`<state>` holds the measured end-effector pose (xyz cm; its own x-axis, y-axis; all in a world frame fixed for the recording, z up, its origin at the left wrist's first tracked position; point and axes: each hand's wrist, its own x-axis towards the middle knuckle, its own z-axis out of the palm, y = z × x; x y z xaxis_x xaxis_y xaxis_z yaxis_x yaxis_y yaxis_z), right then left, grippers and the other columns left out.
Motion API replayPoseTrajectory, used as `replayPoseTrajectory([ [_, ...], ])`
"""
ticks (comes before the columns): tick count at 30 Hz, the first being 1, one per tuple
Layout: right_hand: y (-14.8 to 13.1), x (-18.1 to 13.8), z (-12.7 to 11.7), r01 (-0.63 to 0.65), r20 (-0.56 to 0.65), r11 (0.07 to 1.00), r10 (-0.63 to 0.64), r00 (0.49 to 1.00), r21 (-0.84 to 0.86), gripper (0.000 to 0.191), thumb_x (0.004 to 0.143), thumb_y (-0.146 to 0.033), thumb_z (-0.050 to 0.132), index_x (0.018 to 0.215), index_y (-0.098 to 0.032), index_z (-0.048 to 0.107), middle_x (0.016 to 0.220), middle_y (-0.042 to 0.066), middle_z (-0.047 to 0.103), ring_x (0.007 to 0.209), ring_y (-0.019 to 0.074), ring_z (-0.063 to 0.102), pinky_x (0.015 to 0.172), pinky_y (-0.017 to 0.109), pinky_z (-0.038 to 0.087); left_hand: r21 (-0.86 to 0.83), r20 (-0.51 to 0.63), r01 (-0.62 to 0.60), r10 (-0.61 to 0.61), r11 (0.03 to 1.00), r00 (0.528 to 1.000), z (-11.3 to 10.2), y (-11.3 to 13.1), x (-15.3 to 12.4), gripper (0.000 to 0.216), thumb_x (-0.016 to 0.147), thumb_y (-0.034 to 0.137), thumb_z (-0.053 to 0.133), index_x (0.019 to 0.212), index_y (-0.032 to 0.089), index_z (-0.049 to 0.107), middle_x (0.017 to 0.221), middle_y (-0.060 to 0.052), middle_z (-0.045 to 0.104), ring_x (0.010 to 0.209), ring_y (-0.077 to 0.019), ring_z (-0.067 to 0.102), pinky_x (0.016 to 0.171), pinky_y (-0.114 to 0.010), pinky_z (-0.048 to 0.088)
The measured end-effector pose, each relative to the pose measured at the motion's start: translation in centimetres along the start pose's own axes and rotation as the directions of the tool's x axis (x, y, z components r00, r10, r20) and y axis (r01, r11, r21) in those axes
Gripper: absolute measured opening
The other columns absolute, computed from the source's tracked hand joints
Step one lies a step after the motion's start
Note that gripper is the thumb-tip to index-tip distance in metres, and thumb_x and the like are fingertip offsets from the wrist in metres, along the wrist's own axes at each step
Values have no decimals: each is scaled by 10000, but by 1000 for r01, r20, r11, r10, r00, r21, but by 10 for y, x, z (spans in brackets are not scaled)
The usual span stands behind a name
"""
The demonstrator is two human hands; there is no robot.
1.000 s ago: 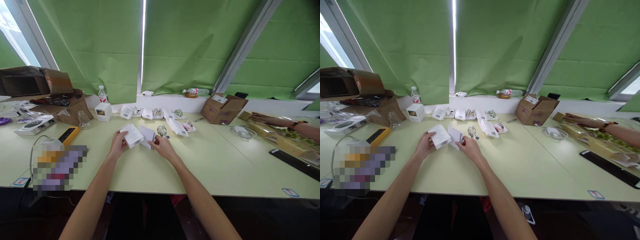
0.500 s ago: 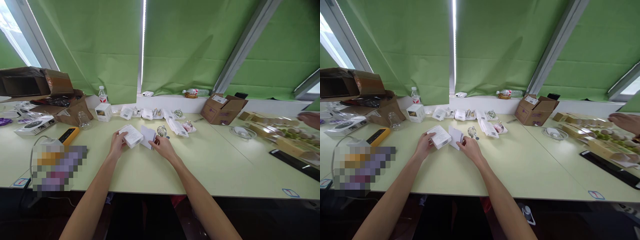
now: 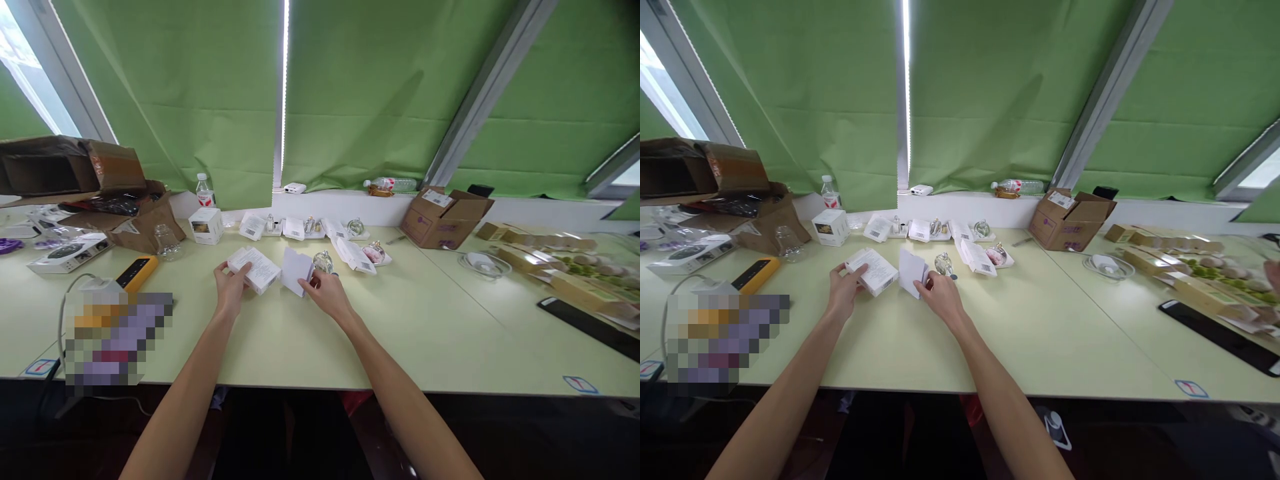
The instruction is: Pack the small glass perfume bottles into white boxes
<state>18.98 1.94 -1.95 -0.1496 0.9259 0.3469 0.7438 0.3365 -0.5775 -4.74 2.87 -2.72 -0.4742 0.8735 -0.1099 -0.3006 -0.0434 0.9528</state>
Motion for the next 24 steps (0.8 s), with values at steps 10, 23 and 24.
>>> replayPoseTrajectory([
  [10, -4, -1, -2, 3, -81, 996, 3, 997, 84, 264, 839, -434, 556, 760, -189, 615, 690, 24, 661, 605, 162, 572, 595, 272, 397, 80, 51, -191, 187, 978, 981, 0, -6, 2, 733, 664, 254, 796, 1203, 254, 300, 1126, -105, 618, 900, -212, 662, 690, -334, 550],
  [23, -8, -1, -4, 74, -193, 989, -48, 980, 127, 317, 859, -484, 519, 784, -186, 598, 675, 23, 633, 552, 144, 512, 549, 263, 378, 268, 217, -495, 448, 827, 867, 7, -3, -17, 685, 661, 291, 777, 1230, 270, 396, 1051, -48, 580, 822, -163, 602, 645, -224, 475],
  [24, -9, -1, -5, 77, -202, 989, -49, 978, 130, 320, 859, -488, 518, 786, -187, 596, 671, 23, 630, 548, 143, 510, 548, 262, 378, 285, 226, -504, 454, 815, 862, 7, -2, -18, 683, 672, 298, 766, 1241, 273, 388, 1065, -51, 576, 837, -165, 599, 645, -224, 475],
])
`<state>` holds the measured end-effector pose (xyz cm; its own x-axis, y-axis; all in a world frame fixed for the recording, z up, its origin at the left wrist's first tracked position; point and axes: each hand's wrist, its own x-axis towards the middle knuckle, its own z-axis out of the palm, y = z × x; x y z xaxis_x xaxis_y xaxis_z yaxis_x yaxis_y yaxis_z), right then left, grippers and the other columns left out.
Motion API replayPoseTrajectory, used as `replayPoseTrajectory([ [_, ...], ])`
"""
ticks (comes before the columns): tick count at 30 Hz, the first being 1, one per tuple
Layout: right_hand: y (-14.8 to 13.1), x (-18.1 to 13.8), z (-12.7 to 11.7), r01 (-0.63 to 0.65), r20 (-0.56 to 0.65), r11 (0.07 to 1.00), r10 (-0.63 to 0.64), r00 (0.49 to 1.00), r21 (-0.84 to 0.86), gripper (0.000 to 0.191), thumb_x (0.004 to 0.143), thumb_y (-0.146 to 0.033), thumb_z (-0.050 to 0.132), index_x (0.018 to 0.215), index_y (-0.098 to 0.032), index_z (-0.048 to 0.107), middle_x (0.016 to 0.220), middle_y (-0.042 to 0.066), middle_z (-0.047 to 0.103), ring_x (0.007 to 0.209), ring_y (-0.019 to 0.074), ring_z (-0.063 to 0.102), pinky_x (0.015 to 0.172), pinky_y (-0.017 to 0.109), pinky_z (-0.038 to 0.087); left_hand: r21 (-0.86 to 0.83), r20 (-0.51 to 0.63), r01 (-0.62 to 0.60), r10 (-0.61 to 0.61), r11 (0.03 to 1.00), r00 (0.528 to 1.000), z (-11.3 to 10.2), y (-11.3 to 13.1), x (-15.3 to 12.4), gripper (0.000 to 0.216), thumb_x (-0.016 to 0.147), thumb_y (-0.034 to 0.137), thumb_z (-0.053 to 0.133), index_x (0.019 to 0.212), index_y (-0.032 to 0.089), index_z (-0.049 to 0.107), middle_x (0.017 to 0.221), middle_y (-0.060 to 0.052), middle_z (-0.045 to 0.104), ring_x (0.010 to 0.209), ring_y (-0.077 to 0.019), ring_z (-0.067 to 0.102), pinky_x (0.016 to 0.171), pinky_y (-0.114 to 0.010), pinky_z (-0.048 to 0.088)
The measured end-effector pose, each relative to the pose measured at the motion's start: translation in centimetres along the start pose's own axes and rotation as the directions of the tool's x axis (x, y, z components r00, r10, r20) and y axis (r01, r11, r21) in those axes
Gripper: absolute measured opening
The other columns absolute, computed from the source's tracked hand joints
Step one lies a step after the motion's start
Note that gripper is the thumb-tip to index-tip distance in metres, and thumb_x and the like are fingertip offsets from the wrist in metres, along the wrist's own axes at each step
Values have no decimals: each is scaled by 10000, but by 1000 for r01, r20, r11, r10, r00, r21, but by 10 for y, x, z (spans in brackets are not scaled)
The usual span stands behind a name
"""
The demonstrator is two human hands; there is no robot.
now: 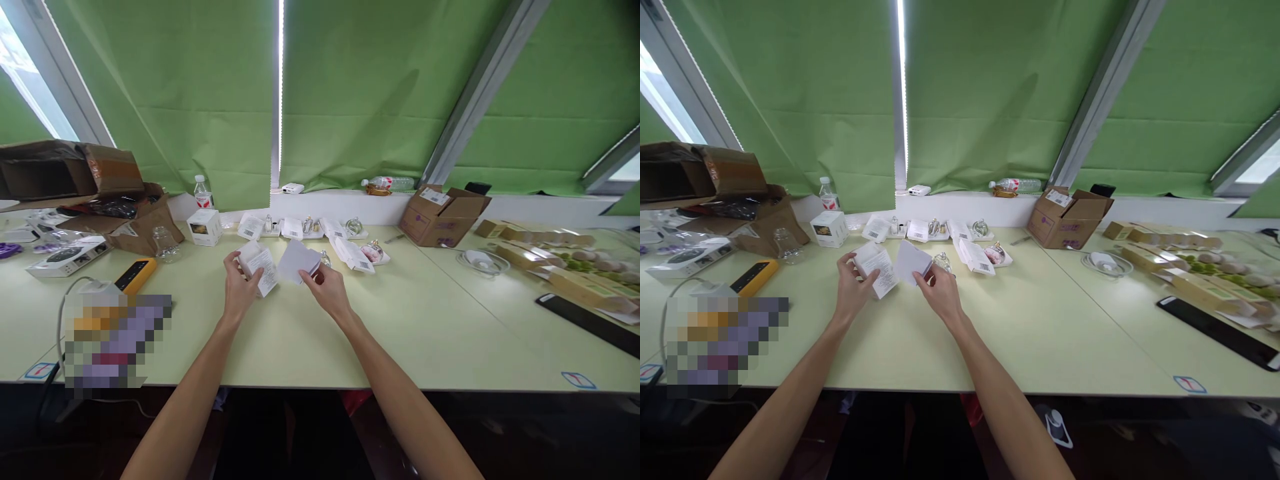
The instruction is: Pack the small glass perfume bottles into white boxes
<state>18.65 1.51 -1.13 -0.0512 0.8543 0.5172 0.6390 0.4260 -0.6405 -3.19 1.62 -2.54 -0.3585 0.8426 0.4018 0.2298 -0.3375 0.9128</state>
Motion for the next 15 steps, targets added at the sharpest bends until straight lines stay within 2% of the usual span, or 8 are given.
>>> replayPoseTrajectory([
  [6, -2, 0, -1, 13, -21, 1000, -12, 1000, 12, 328, 865, -498, 511, 787, -190, 591, 659, 16, 612, 538, 138, 494, 538, 260, 371, 201, 56, -126, 117, 971, 992, 1, -2, -2, 668, 734, 310, 701, 1291, 288, 332, 1148, -73, 560, 948, -206, 595, 697, -269, 484],
  [10, -3, 0, -1, 19, -25, 1000, -19, 1000, 13, 336, 866, -502, 509, 790, -186, 592, 675, 20, 612, 551, 138, 502, 545, 262, 377, 304, 104, -180, 155, 936, 982, 2, -3, -3, 658, 755, 320, 685, 1300, 283, 319, 1141, -80, 584, 945, -233, 603, 723, -312, 483],
  [12, -3, 0, -2, 25, -33, 1000, -24, 999, 12, 337, 868, -503, 506, 801, -185, 596, 683, 23, 612, 558, 141, 507, 548, 264, 381, 332, 116, -191, 161, 924, 980, 2, -3, -4, 650, 756, 318, 684, 1296, 279, 325, 1145, -82, 591, 927, -238, 610, 741, -330, 482],
  [15, -4, -1, -2, 34, -53, 999, -33, 998, 13, 334, 866, -504, 512, 797, -187, 593, 682, 21, 607, 552, 137, 505, 555, 264, 391, 287, 106, -204, 181, 936, 978, 3, -2, -5, 622, 737, 281, 704, 1264, 277, 373, 1163, -78, 586, 965, -246, 609, 794, -346, 478],
])
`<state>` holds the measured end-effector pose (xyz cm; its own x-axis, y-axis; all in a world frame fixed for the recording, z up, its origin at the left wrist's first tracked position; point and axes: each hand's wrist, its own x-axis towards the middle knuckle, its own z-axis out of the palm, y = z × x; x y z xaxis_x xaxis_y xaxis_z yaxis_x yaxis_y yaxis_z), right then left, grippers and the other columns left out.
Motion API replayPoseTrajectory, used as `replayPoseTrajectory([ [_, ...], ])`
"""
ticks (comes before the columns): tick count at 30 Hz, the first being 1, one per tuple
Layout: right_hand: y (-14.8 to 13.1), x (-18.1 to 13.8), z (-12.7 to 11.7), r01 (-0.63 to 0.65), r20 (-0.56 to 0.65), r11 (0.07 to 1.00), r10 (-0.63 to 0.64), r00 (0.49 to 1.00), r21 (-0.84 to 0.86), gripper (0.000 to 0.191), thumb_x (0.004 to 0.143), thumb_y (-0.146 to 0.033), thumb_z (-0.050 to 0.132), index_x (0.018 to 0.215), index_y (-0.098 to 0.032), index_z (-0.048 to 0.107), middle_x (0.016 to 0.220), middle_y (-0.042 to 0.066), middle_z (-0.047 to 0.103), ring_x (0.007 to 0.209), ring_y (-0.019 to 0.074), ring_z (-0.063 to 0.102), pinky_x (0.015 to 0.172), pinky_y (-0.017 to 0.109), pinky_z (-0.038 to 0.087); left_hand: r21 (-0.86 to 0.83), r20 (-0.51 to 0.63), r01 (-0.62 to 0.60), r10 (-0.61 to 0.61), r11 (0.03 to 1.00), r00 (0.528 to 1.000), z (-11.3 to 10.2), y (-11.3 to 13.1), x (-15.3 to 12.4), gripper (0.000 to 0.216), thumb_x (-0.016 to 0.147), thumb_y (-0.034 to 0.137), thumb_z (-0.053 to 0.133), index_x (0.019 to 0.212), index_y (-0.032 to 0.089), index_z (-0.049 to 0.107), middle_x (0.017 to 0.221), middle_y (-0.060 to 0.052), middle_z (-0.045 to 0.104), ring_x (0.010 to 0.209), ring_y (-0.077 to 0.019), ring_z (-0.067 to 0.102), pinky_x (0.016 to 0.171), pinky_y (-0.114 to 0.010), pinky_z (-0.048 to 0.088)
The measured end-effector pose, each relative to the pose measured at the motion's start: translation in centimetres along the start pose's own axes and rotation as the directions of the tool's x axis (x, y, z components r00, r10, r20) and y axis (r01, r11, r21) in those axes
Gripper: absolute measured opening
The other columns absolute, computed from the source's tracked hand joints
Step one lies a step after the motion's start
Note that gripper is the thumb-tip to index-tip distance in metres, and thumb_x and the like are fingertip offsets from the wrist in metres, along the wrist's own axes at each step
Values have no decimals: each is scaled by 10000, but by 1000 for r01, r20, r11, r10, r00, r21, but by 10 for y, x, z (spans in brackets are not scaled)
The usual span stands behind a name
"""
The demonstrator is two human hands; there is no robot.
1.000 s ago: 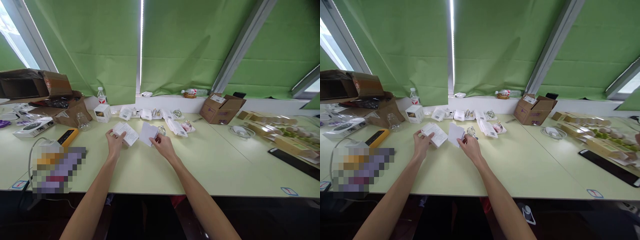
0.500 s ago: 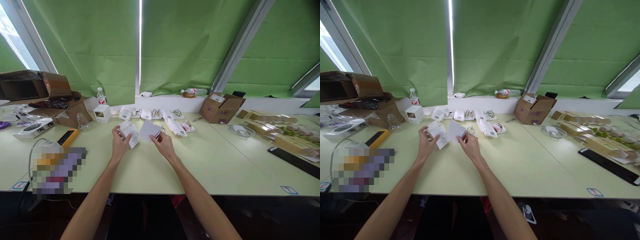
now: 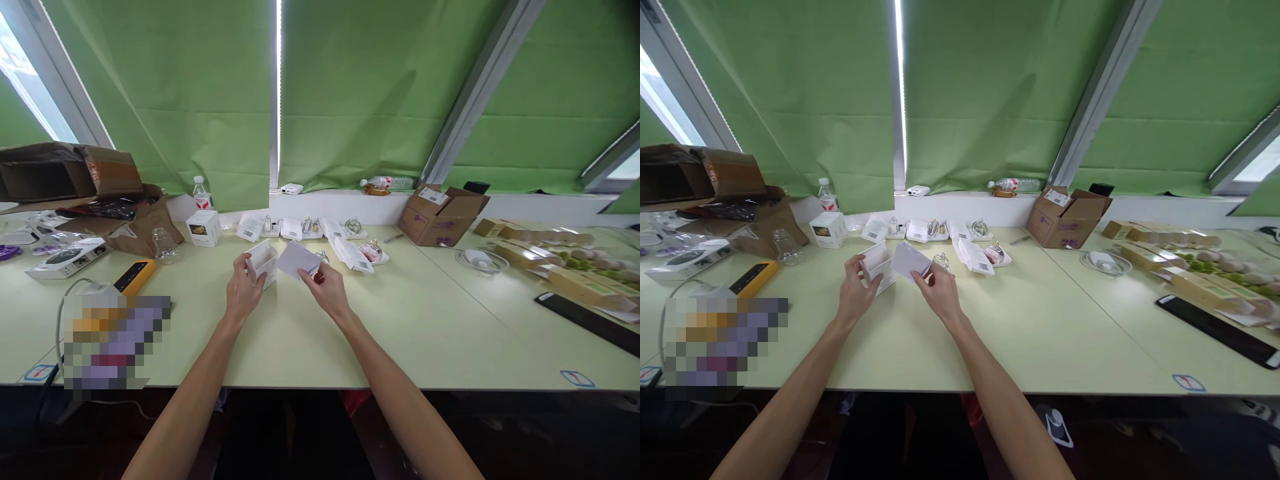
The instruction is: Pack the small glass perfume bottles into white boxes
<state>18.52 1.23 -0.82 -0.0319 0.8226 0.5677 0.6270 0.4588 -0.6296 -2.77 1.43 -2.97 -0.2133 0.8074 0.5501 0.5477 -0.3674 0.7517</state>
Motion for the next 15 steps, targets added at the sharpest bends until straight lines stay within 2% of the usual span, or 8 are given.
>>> replayPoseTrajectory([
  [7, 3, -1, 2, 0, -52, 999, 1, 999, 33, 375, 854, -549, 518, 778, -188, 581, 693, 39, 601, 565, 149, 515, 569, 282, 443, -40, -21, 26, -26, 999, 999, 1, 4, -3, 566, 715, 224, 719, 1211, 277, 450, 1176, -73, 580, 992, -276, 608, 800, -357, 477],
  [15, 2, -1, 0, 48, 0, 997, -48, 999, 64, 371, 879, -492, 530, 1099, -212, 633, 946, 64, 648, 683, 161, 570, 644, 289, 495, -14, 38, -122, 123, 992, 992, 5, -1, -5, 517, 739, 153, 670, 1203, 254, 464, 1168, -97, 588, 1111, -288, 567, 937, -391, 440],
])
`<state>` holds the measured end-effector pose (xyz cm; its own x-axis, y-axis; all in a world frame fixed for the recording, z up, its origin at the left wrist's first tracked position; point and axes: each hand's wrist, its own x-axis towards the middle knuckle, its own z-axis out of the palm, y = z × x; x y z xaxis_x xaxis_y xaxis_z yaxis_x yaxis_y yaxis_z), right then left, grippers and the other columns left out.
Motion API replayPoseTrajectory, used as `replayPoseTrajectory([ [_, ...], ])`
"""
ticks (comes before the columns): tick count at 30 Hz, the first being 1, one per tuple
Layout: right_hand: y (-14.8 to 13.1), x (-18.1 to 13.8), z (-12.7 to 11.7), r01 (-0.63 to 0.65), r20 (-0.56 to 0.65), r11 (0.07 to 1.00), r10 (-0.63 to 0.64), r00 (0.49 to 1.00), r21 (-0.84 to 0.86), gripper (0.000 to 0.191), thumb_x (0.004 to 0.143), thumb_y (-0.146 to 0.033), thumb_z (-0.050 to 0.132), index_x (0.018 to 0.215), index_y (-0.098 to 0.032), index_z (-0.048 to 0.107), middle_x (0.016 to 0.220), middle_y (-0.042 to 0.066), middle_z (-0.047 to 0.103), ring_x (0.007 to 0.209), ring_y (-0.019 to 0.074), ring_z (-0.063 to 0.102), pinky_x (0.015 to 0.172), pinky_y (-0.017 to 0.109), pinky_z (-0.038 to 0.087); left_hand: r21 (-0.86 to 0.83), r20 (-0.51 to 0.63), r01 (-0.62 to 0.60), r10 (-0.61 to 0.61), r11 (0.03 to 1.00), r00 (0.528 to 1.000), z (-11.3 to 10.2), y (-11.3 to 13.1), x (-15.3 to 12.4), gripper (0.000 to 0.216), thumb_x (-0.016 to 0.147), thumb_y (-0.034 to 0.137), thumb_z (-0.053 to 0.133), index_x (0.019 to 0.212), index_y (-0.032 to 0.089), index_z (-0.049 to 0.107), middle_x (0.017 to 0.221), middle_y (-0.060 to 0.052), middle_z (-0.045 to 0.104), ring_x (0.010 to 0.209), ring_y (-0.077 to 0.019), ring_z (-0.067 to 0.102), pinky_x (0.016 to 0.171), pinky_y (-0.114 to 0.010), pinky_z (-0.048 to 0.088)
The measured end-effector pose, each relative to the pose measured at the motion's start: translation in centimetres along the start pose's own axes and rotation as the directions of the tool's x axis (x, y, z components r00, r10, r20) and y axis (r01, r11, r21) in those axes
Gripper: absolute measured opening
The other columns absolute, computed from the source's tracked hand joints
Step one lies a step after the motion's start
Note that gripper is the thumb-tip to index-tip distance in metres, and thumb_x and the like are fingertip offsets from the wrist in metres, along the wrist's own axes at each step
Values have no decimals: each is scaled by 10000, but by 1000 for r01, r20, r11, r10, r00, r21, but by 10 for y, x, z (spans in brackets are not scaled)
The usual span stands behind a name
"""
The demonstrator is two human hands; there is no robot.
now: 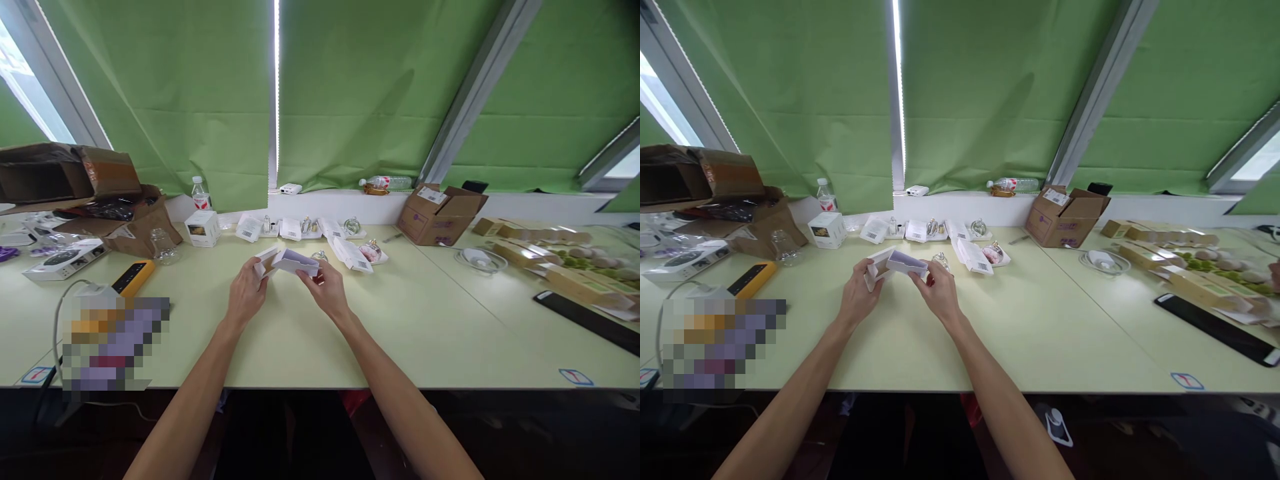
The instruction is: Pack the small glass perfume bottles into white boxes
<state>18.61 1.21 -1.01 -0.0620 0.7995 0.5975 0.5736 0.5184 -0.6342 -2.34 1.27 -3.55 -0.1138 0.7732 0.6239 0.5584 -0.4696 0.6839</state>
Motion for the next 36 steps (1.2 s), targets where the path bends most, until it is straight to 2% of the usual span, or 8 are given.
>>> replayPoseTrajectory([
  [3, 0, 0, 0, 10, 0, 1000, -10, 1000, 16, 358, 878, -474, 542, 1106, -214, 634, 986, 66, 647, 711, 165, 582, 641, 288, 500, 13, 16, -31, 31, 999, 999, 1, -1, 0, 510, 743, 142, 662, 1203, 252, 470, 1171, -101, 589, 1116, -291, 563, 952, -404, 428],
  [9, 0, 0, 0, 25, -15, 999, -24, 1000, 32, 344, 876, -463, 552, 1115, -229, 631, 991, 54, 642, 724, 161, 589, 633, 286, 511, 14, 28, -10, 9, 1000, 1000, 0, -1, 0, 494, 742, 157, 662, 1191, 250, 480, 1192, -98, 585, 1124, -295, 554, 961, -417, 426],
  [23, -3, -2, -3, 69, 15, 996, -70, 997, 52, 317, 898, -417, 538, 1157, -255, 623, 1092, 68, 618, 775, 161, 607, 632, 275, 527, 174, 94, -153, 138, 973, 986, 1, -6, -1, 474, 815, 190, 596, 1244, 254, 402, 1208, -107, 571, 1101, -293, 563, 891, -396, 454],
  [32, 1, -1, -3, 149, -6, 986, -149, 989, 79, 301, 897, -328, 547, 1188, -274, 605, 1103, 55, 603, 801, 154, 604, 602, 259, 525, 142, 90, -190, 179, 972, 980, 0, -5, -1, 444, 802, 173, 602, 1203, 254, 431, 1179, -98, 574, 1075, -272, 579, 868, -378, 470],
  [36, 4, -1, -2, 199, -30, 975, -197, 980, 94, 309, 886, -286, 563, 1191, -282, 608, 1080, 56, 605, 778, 153, 603, 572, 261, 514, 215, 113, -265, 246, 940, 963, -1, -7, -1, 435, 817, 180, 565, 1215, 230, 396, 1160, -97, 578, 1048, -268, 588, 822, -375, 485],
])
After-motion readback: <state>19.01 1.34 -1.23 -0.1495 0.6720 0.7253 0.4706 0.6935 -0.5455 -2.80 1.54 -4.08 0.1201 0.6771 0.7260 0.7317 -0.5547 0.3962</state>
